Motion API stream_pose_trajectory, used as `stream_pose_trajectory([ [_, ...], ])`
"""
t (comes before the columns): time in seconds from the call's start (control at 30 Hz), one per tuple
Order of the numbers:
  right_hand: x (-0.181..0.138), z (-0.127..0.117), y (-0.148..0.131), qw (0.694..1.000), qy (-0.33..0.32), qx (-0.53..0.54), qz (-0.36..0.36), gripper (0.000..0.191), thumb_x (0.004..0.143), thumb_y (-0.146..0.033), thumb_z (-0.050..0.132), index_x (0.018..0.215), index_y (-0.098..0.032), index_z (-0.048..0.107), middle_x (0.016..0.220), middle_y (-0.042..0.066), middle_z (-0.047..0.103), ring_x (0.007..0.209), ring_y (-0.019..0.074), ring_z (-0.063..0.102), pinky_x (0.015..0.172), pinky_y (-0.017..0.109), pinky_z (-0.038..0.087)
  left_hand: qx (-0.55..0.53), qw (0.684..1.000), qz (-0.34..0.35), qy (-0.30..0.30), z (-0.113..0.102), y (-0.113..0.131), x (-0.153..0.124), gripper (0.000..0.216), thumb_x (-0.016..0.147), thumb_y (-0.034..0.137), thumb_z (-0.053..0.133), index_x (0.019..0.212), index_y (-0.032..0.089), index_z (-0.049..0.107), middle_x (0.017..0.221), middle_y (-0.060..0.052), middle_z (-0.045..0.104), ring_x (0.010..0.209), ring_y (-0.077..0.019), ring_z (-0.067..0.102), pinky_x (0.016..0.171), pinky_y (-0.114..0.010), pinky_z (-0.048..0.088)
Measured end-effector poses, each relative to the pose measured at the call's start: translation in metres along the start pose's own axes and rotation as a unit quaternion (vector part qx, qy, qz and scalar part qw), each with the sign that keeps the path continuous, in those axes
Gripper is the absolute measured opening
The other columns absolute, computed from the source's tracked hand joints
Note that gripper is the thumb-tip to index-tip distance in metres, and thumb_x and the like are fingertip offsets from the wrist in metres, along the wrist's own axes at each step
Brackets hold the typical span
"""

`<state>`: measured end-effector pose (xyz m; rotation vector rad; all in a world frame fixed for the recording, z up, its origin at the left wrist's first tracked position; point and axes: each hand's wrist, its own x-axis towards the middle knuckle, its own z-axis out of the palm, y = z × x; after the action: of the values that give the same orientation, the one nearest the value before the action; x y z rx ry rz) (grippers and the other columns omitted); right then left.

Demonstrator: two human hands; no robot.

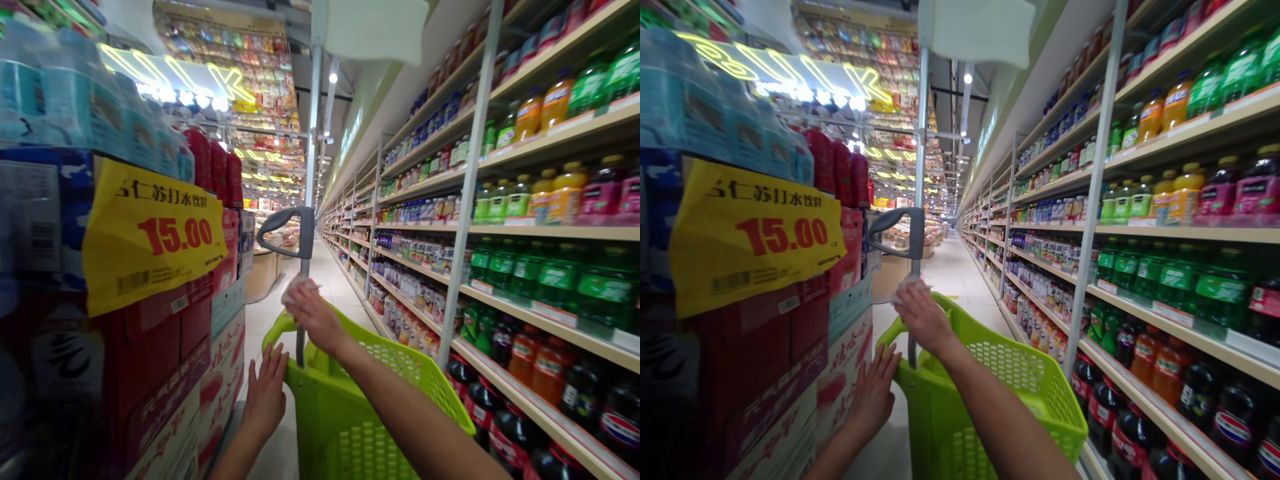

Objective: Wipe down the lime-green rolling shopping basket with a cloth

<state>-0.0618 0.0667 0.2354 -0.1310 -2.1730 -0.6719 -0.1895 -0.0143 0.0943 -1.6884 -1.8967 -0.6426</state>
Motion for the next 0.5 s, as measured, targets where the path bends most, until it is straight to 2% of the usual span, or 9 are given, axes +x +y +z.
stream_pose_trajectory([
  [0.1,0.020,-0.006,0.009,0.998,0.034,-0.001,0.046,0.030,0.086,-0.015,0.042,0.114,-0.017,0.054,0.129,0.009,0.047,0.130,0.0207,0.024,0.104,0.046,0.026,-0.004,1.000,0.006,-0.001,0.000,-0.001,-0.001,0.073,0.055,-0.002,0.039,0.126,0.017,0.042,0.138,-0.008,0.034,0.131,-0.0266,0.020,0.103,-0.053,0.021],
  [0.27,-0.029,0.000,-0.014,0.995,-0.063,0.018,-0.075,0.029,0.087,-0.017,0.041,0.111,-0.016,0.055,0.122,0.008,0.054,0.126,0.0191,0.031,0.103,0.039,0.032,-0.004,1.000,0.009,-0.016,0.004,-0.002,-0.002,0.074,0.056,0.001,0.040,0.128,0.017,0.040,0.141,-0.007,0.029,0.132,-0.0258,0.016,0.104,-0.052,0.019],
  [0.33,-0.032,-0.003,-0.013,0.992,-0.078,0.010,-0.098,0.029,0.087,-0.017,0.040,0.112,-0.015,0.055,0.121,0.008,0.054,0.126,0.0201,0.032,0.102,0.039,0.032,-0.002,1.000,0.007,-0.026,0.004,-0.001,-0.002,0.075,0.056,0.001,0.039,0.129,0.017,0.038,0.142,-0.006,0.027,0.133,-0.0253,0.013,0.104,-0.052,0.018],
  [0.4,-0.015,-0.011,0.000,0.996,-0.050,-0.005,-0.075,0.030,0.087,-0.016,0.039,0.113,-0.014,0.054,0.123,0.010,0.052,0.127,0.0216,0.030,0.103,0.042,0.031,0.001,0.999,0.000,-0.034,0.002,0.001,-0.001,0.075,0.056,0.001,0.038,0.129,0.017,0.038,0.142,-0.005,0.025,0.133,-0.0250,0.012,0.104,-0.052,0.018],
  [0.5,0.019,-0.020,0.020,1.000,0.016,-0.016,0.000,0.031,0.088,-0.015,0.037,0.114,-0.014,0.053,0.129,0.012,0.047,0.130,0.0220,0.023,0.104,0.048,0.026,0.001,0.999,-0.004,-0.041,-0.001,0.003,0.000,0.075,0.056,-0.001,0.037,0.129,0.018,0.038,0.142,-0.005,0.026,0.133,-0.0247,0.012,0.104,-0.052,0.018],
])
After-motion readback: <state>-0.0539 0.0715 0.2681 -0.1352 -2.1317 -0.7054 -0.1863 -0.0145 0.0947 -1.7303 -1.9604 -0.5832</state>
